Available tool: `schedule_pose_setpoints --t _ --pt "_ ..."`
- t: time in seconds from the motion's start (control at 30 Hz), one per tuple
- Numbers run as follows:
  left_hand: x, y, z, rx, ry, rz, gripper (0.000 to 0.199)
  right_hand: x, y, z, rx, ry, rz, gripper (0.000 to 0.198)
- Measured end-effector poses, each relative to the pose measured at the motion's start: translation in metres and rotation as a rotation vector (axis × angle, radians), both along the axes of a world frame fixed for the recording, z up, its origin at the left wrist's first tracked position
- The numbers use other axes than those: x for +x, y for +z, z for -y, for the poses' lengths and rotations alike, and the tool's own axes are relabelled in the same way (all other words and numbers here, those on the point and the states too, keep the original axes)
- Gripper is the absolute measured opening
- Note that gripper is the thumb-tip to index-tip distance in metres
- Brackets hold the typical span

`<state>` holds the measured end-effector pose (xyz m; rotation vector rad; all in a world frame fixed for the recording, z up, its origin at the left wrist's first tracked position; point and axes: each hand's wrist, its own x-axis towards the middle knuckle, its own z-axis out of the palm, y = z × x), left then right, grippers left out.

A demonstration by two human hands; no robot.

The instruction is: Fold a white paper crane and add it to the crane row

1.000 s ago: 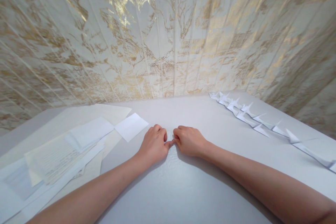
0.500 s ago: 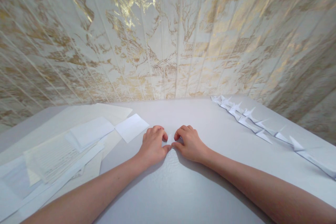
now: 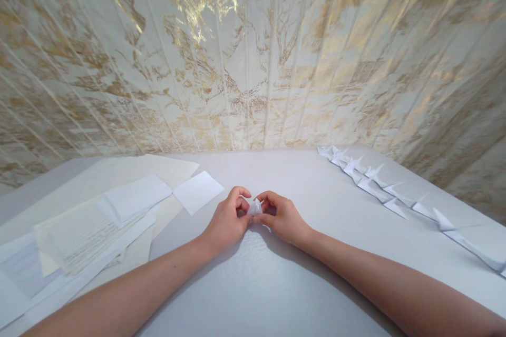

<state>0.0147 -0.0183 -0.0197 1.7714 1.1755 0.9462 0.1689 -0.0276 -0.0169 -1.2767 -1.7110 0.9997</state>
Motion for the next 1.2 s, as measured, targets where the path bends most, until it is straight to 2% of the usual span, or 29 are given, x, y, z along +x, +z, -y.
schedule_pose_setpoints --t 0.07,0.17,0.3,0.47,0.73,0.87,1.0,1.07,1.2 --pt "0.0 0.001 0.0 0.02 -0.011 -0.035 0.029 -0.002 0.002 0.001 0.027 0.013 0.038 0.01" --pt "0.001 0.002 0.001 0.018 -0.062 -0.074 0.02 -0.004 0.003 0.001 0.075 -0.027 0.056 0.011" --pt "0.003 0.004 0.0 0.002 -0.095 -0.139 0.007 -0.007 0.001 0.002 0.087 -0.078 -0.022 0.012" --pt "0.005 0.005 -0.001 0.044 -0.065 -0.305 0.018 -0.009 -0.002 0.003 0.13 -0.071 -0.067 0.018" --pt "0.005 0.007 -0.002 -0.023 -0.104 -0.289 0.018 -0.007 -0.001 0.003 0.248 -0.029 -0.029 0.029" --pt "0.003 0.006 -0.002 -0.08 -0.164 -0.212 0.023 -0.005 -0.005 -0.002 0.137 -0.005 -0.062 0.043" --pt "0.002 0.007 -0.002 -0.155 -0.177 -0.176 0.028 0.0 -0.002 -0.006 0.026 -0.005 -0.244 0.053" --pt "0.001 0.009 -0.002 -0.179 -0.175 -0.16 0.026 0.001 0.0 -0.006 0.021 0.026 -0.292 0.052" --pt "0.003 0.012 0.0 -0.168 -0.144 -0.166 0.021 0.001 0.002 -0.003 -0.015 0.132 -0.235 0.035"
